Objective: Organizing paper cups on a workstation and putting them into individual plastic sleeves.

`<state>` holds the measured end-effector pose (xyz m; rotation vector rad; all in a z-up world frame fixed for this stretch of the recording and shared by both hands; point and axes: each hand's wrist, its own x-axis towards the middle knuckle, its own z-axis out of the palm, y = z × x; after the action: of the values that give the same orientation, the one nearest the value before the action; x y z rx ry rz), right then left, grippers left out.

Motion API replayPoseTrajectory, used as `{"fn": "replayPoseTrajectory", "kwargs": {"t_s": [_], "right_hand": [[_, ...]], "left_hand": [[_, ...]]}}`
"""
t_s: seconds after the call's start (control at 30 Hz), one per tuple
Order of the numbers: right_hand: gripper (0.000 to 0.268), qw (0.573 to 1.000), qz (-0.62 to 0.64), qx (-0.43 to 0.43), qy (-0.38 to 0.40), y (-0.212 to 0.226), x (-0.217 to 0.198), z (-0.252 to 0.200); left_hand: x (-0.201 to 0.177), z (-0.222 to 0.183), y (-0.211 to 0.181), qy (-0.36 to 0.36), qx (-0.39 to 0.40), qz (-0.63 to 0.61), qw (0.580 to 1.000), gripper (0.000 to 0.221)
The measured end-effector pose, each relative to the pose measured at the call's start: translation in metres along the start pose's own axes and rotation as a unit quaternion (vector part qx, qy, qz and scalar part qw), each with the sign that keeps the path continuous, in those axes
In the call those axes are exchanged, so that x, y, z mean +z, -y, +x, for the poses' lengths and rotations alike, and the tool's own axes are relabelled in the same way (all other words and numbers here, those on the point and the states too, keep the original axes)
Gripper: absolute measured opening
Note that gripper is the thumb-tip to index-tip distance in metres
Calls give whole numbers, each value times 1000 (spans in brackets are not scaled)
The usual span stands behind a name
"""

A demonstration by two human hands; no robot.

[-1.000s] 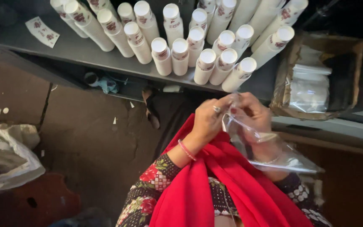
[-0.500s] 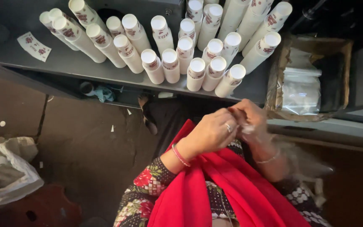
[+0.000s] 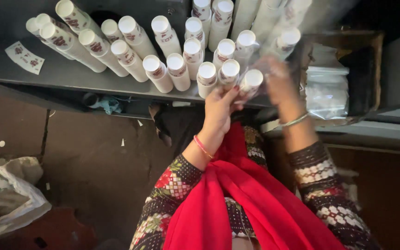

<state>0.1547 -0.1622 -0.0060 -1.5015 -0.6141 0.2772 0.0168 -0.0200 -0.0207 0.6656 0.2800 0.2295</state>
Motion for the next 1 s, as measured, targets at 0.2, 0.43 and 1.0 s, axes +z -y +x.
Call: {"fn": "replayPoseTrajectory", "kwargs": {"t_s": [0.2, 0.43, 1.0], "right_hand": [[21, 980, -168, 100, -47, -47, 14, -43], [5, 980, -194, -35, 22, 81, 34, -85], [32, 899, -329, -112, 265, 126, -17, -133]], "left_hand": [[-102, 18, 93, -103, -12, 151, 983, 14], [-8, -19, 23, -11, 137, 199, 970, 11], [42, -76, -38, 286, 180, 505, 794, 25]]}}
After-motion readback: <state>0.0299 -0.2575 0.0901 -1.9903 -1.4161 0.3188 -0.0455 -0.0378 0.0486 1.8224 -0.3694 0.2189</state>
